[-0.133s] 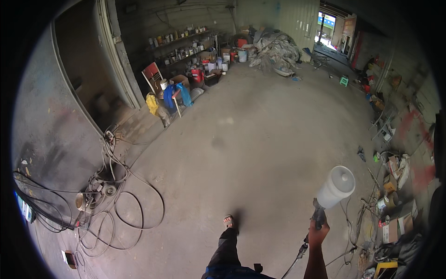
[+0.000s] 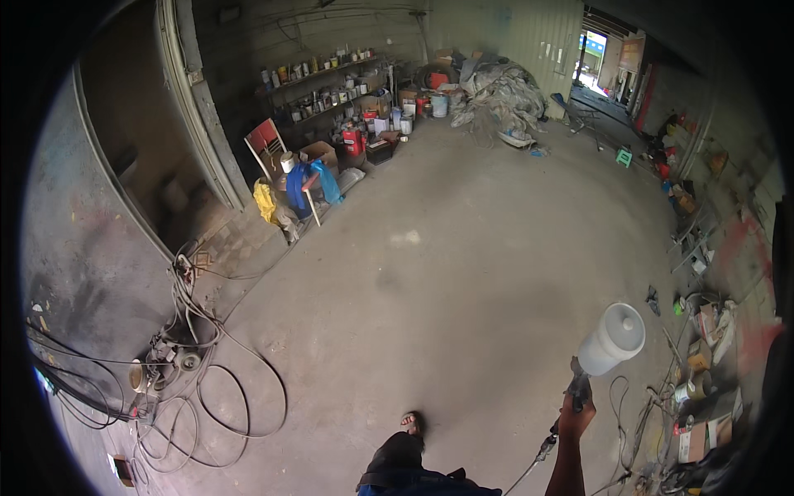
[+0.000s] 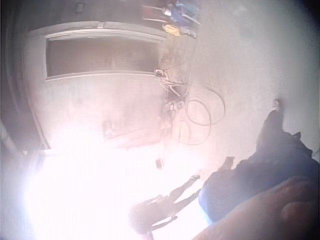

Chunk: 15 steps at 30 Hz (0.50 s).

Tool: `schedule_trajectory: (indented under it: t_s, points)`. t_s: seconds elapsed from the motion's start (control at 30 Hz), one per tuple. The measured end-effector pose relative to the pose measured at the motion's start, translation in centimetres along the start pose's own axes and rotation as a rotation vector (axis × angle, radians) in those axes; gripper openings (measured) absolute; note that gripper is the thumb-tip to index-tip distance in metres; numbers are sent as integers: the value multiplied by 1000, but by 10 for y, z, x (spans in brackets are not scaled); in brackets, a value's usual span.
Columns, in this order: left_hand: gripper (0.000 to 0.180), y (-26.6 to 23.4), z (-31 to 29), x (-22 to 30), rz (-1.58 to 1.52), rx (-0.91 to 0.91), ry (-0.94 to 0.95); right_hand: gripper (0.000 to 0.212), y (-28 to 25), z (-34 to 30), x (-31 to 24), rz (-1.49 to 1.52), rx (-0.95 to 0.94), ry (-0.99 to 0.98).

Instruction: The person retrieves a spray gun and its container, walks to a workbench, and assembles the components. They attach the container to the gun, connect the air hose, and use a screwdriver to tighten a small part on the gun. The person then tests the spray gun by firing it into the air.

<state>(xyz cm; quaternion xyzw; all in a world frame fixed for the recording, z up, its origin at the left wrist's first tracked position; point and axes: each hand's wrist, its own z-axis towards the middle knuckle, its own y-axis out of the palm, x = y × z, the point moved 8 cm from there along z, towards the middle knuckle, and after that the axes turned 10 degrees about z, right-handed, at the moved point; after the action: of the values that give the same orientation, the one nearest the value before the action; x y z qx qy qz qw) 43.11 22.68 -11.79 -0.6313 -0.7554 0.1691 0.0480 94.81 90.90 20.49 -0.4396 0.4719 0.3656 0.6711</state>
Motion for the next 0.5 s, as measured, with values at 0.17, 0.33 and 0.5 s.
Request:
schedule_trajectory:
  t_s: [0.17, 0.33, 0.5]
  points:
    - [52, -123, -156, 554, 85, 412, 849, 45, 132, 179, -21, -11, -32, -52]
    - [35, -202, -348, 943, 126, 765, 1750, 43, 277, 384, 20, -2, -33, -113]
    - [43, -214, -234, 1026, -13, 602, 841, 40, 456, 609, -5, -1, -61, -78]
